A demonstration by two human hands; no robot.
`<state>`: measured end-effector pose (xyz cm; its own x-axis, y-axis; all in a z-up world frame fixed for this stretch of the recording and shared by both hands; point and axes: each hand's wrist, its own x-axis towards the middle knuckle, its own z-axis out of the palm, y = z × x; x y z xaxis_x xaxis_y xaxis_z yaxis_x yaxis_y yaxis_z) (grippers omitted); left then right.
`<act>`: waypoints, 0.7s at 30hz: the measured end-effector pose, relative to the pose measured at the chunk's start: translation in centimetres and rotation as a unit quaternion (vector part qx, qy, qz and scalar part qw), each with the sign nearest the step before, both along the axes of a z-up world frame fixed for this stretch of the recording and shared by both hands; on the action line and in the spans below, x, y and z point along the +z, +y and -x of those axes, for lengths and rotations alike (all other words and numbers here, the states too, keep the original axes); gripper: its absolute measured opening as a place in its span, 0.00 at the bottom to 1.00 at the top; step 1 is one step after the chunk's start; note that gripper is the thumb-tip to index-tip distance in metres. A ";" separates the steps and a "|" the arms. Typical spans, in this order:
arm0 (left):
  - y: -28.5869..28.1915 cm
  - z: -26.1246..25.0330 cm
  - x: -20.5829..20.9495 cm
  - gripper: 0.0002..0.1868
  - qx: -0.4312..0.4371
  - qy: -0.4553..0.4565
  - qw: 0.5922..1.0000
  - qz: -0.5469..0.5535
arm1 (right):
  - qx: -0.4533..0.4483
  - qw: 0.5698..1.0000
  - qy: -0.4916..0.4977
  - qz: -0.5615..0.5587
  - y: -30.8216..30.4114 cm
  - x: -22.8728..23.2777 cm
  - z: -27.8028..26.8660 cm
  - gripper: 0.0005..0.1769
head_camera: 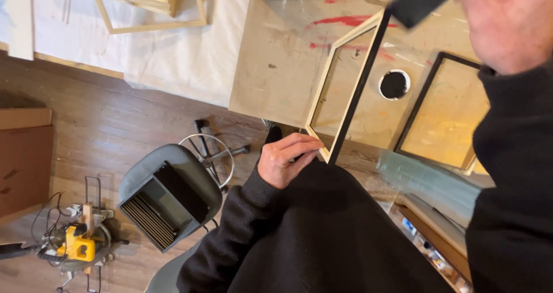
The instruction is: Painting the interior and exterior edges of a wooden picture frame with black paint using a foam brush.
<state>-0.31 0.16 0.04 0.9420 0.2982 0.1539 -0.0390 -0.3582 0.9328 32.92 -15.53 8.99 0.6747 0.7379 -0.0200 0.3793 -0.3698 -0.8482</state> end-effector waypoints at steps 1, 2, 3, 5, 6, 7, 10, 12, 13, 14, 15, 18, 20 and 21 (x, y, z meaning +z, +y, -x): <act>-0.1 0.0 0.0 0.11 -0.002 -0.006 1.000 -0.006 | -0.060 0.995 -0.073 0.034 -1.8 -2.0 -0.7 0.16; 0.0 -0.3 -0.1 0.11 -0.002 -0.016 1.000 -0.014 | -0.117 0.979 -0.151 0.064 -3.4 -4.0 -1.8 0.17; -0.1 -0.5 -0.2 0.11 -0.004 -0.020 1.000 -0.012 | -0.119 0.979 -0.155 0.065 -2.8 -2.6 -1.2 0.17; 0.1 -0.3 -0.2 0.10 0.010 -0.011 1.000 0.001 | -0.002 0.948 -0.317 0.015 -0.4 -0.4 0.0 0.10; 0.1 -0.2 -0.1 0.10 0.014 -0.007 1.000 0.000 | 0.002 0.950 -0.313 0.014 0.6 0.7 1.2 0.10; 0.1 -0.1 0.0 0.10 0.011 -0.008 1.000 -0.009 | 0.084 0.902 -0.422 -0.021 1.5 1.7 2.4 0.09; -0.1 -0.4 0.1 0.10 0.002 -0.012 1.000 -0.015 | 0.179 0.820 -0.542 -0.040 2.0 2.4 4.0 0.14; -0.2 -0.6 0.1 0.11 0.003 -0.011 1.000 -0.016 | 0.197 0.805 -0.559 -0.030 1.5 1.9 4.9 0.16; -0.2 -0.6 0.0 0.10 0.007 -0.019 1.000 -0.015 | 0.210 0.816 -0.538 -0.031 1.0 1.7 5.5 0.15; -0.2 -0.3 0.0 0.09 0.014 -0.024 1.000 -0.015 | 0.226 0.827 -0.513 -0.035 0.6 1.4 6.3 0.15; -0.2 -0.3 0.1 0.09 0.018 -0.021 1.000 -0.015 | 0.229 0.828 -0.511 -0.038 -0.2 1.0 7.1 0.15; -0.4 -0.5 0.0 0.10 0.013 -0.019 1.000 -0.010 | 0.287 0.831 -0.469 -0.083 -2.3 1.1 9.6 0.15; -0.4 -0.5 0.0 0.10 0.017 -0.018 1.000 -0.009 | 0.341 0.858 -0.376 -0.080 -2.8 2.8 11.6 0.19; -0.3 -0.5 0.0 0.10 0.019 -0.017 1.000 -0.011 | 0.342 0.857 -0.377 -0.082 -3.0 2.8 10.9 0.19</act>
